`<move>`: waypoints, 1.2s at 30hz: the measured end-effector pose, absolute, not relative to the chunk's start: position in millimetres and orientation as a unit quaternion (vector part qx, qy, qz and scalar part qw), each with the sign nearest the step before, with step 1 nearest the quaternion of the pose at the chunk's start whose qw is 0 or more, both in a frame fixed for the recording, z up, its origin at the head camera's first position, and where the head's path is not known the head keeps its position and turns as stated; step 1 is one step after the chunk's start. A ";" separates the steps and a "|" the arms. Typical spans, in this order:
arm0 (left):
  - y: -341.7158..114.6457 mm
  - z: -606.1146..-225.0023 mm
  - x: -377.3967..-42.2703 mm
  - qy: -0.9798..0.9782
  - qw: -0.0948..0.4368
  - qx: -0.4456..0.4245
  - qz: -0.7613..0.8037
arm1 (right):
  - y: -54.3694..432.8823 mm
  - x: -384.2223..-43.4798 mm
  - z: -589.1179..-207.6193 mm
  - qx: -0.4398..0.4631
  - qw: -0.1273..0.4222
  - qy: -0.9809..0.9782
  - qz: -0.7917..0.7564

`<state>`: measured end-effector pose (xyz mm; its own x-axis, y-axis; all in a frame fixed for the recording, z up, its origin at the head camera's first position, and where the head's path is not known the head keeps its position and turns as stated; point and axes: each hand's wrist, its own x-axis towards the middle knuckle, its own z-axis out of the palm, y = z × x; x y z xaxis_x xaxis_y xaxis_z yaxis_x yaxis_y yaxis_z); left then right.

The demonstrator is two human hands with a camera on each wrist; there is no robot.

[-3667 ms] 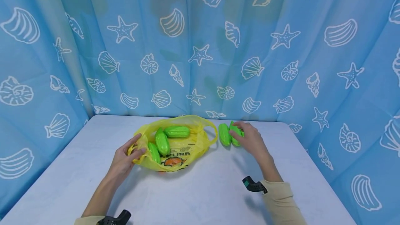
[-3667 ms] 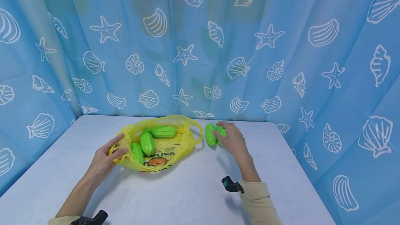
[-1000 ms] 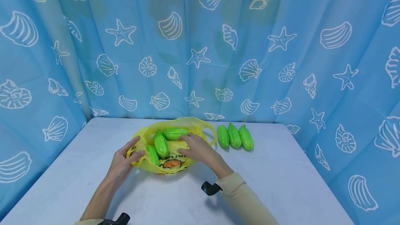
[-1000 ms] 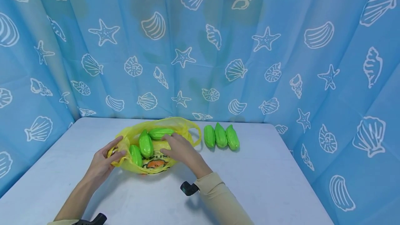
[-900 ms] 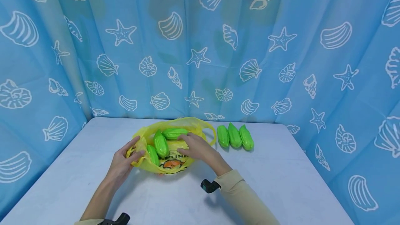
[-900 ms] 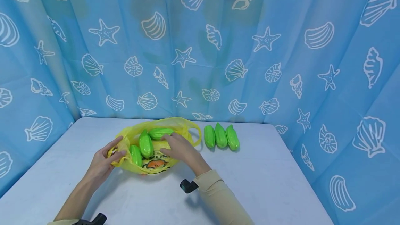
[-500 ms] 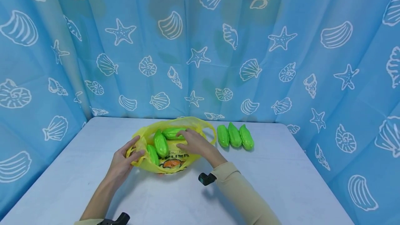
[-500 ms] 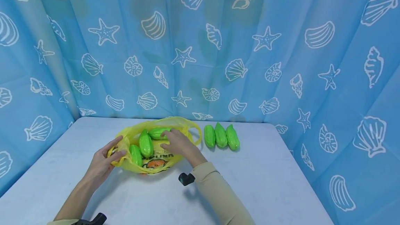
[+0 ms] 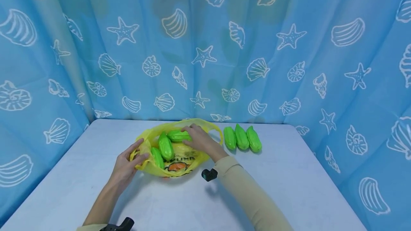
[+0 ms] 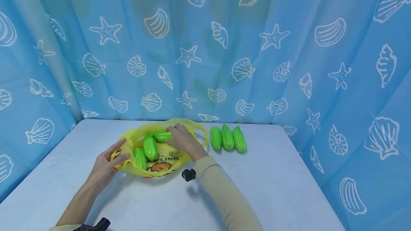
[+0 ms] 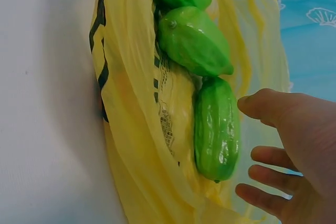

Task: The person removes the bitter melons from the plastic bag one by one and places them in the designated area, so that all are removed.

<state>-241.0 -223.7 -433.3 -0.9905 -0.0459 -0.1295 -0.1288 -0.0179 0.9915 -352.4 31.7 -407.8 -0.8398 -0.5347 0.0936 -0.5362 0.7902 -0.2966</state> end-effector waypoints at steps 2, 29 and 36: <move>-223.9 -433.5 -241.3 0.700 0.028 -0.066 0.710 | 29.6 -353.5 -409.2 0.285 0.008 -0.946 0.158; -224.3 -436.5 -241.8 0.700 0.033 -0.061 0.711 | 12.6 -362.4 -417.4 0.284 -0.029 -0.948 0.142; -224.0 -436.9 -241.8 0.705 0.023 -0.050 0.707 | 13.5 -361.4 -416.3 0.275 -0.037 -0.950 0.143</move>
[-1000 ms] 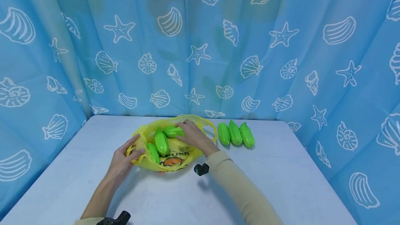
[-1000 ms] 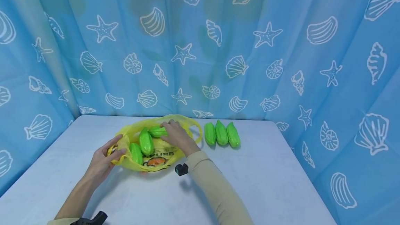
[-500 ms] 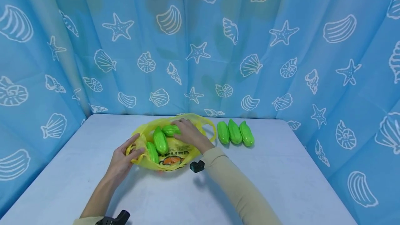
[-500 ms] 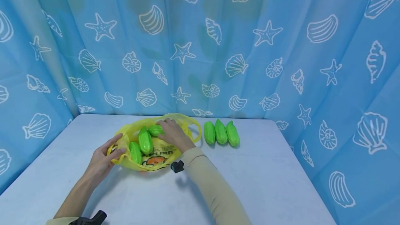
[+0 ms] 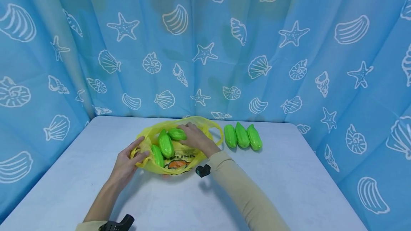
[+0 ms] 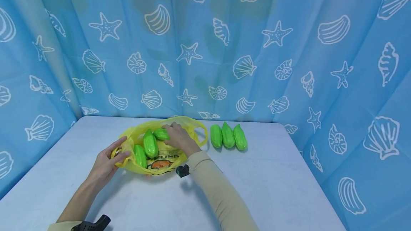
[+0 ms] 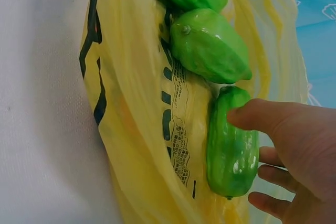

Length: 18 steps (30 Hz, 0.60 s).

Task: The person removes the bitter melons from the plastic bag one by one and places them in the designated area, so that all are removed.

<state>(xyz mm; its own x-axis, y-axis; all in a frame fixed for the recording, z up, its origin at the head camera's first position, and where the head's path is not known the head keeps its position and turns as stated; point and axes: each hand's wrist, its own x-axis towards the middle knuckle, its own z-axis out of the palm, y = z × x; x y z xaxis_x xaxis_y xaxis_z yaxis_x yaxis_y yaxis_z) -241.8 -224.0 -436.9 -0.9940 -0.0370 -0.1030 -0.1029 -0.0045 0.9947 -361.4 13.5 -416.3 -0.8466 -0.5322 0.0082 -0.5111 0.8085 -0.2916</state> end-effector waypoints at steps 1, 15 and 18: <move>-223.8 -436.3 -241.8 0.706 0.023 -0.049 0.707 | 13.7 -360.9 -415.8 -0.273 0.036 0.951 -0.141; -224.6 -437.4 -242.6 0.703 0.031 -0.056 0.708 | 16.7 -357.6 -418.2 -0.245 0.057 0.956 -0.152; -224.8 -436.9 -242.6 0.704 0.032 -0.057 0.707 | 16.5 -358.2 -418.2 -0.248 0.059 0.954 -0.156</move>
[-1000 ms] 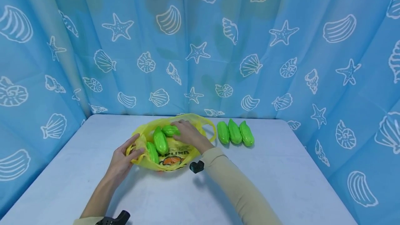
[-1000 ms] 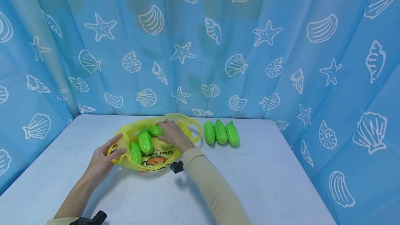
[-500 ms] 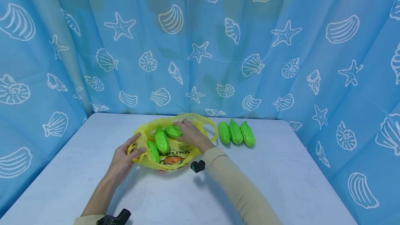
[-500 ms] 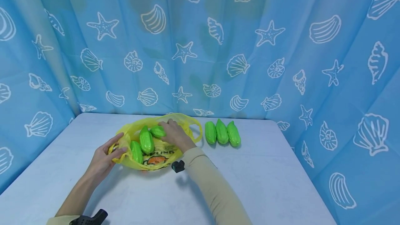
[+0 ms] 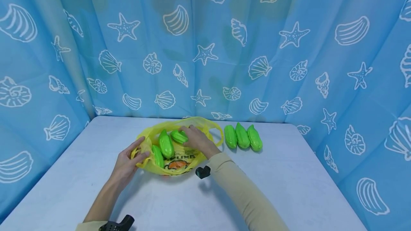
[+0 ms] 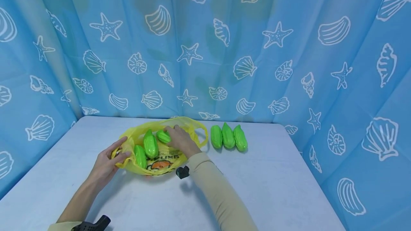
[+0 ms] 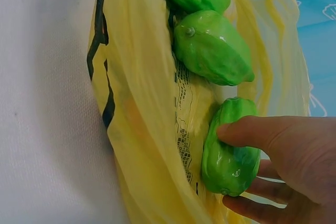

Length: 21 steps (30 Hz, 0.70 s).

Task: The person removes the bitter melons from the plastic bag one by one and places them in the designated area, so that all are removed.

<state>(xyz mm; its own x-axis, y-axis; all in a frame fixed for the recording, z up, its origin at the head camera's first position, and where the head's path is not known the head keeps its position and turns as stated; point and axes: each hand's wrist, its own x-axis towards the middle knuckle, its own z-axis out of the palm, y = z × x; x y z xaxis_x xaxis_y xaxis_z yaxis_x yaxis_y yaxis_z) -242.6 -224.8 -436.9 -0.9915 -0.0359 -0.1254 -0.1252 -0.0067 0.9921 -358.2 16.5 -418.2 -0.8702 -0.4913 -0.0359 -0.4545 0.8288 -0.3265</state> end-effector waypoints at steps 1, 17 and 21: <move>-225.0 -436.9 -242.5 0.705 0.032 -0.057 0.707 | 16.4 -358.2 -418.3 -0.248 0.060 0.954 -0.156; -226.7 -435.3 -241.4 0.702 0.038 -0.063 0.708 | 15.0 -354.4 -415.3 -0.247 0.075 0.953 -0.158; -226.0 -435.0 -241.6 0.703 0.036 -0.058 0.708 | 17.8 -352.8 -413.1 -0.247 0.076 0.953 -0.157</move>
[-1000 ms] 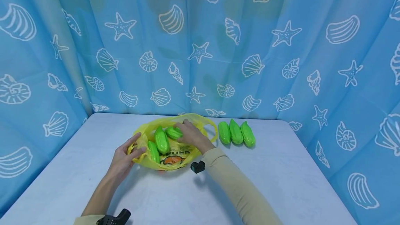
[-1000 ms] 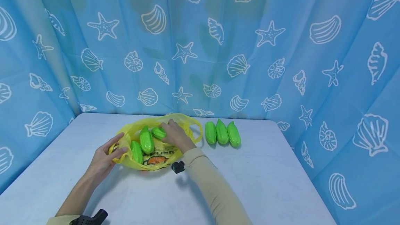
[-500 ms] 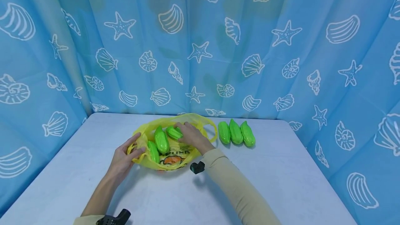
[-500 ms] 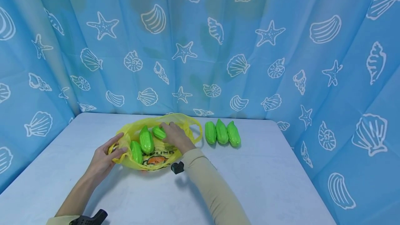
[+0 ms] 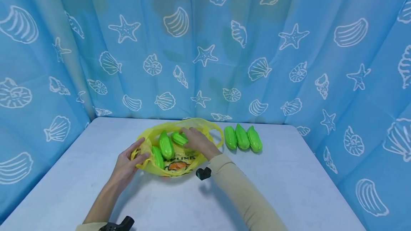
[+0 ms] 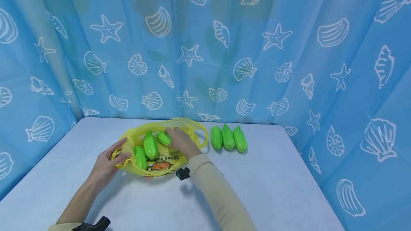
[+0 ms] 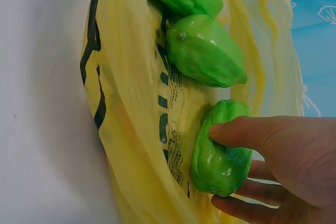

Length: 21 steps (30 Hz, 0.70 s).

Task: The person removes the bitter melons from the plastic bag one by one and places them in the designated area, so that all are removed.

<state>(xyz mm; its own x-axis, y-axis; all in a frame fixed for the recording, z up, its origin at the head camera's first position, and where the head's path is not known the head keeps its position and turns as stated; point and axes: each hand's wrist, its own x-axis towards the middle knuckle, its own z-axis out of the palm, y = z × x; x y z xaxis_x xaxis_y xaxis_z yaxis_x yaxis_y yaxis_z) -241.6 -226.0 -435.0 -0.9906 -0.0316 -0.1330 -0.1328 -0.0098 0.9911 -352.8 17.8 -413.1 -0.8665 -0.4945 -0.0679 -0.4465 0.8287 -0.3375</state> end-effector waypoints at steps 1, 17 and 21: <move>-225.8 -435.3 -241.7 0.703 0.035 -0.059 0.708 | 18.9 -352.4 -412.6 -0.247 0.077 0.953 -0.157; -226.2 -437.9 -241.5 0.702 0.030 -0.052 0.709 | 32.0 -346.6 -402.6 -0.240 0.066 0.957 -0.149; -226.2 -437.7 -241.3 0.700 0.031 -0.052 0.711 | 32.9 -345.6 -401.8 -0.237 0.059 0.958 -0.152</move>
<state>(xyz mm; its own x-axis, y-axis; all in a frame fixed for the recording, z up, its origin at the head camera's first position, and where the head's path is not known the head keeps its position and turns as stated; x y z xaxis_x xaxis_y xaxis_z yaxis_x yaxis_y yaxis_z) -241.3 -226.2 -437.7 -0.9927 -0.0283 -0.1175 -0.1171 -0.0170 0.9930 -345.6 32.9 -401.8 -0.8802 -0.4729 -0.0412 -0.4368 0.8409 -0.3196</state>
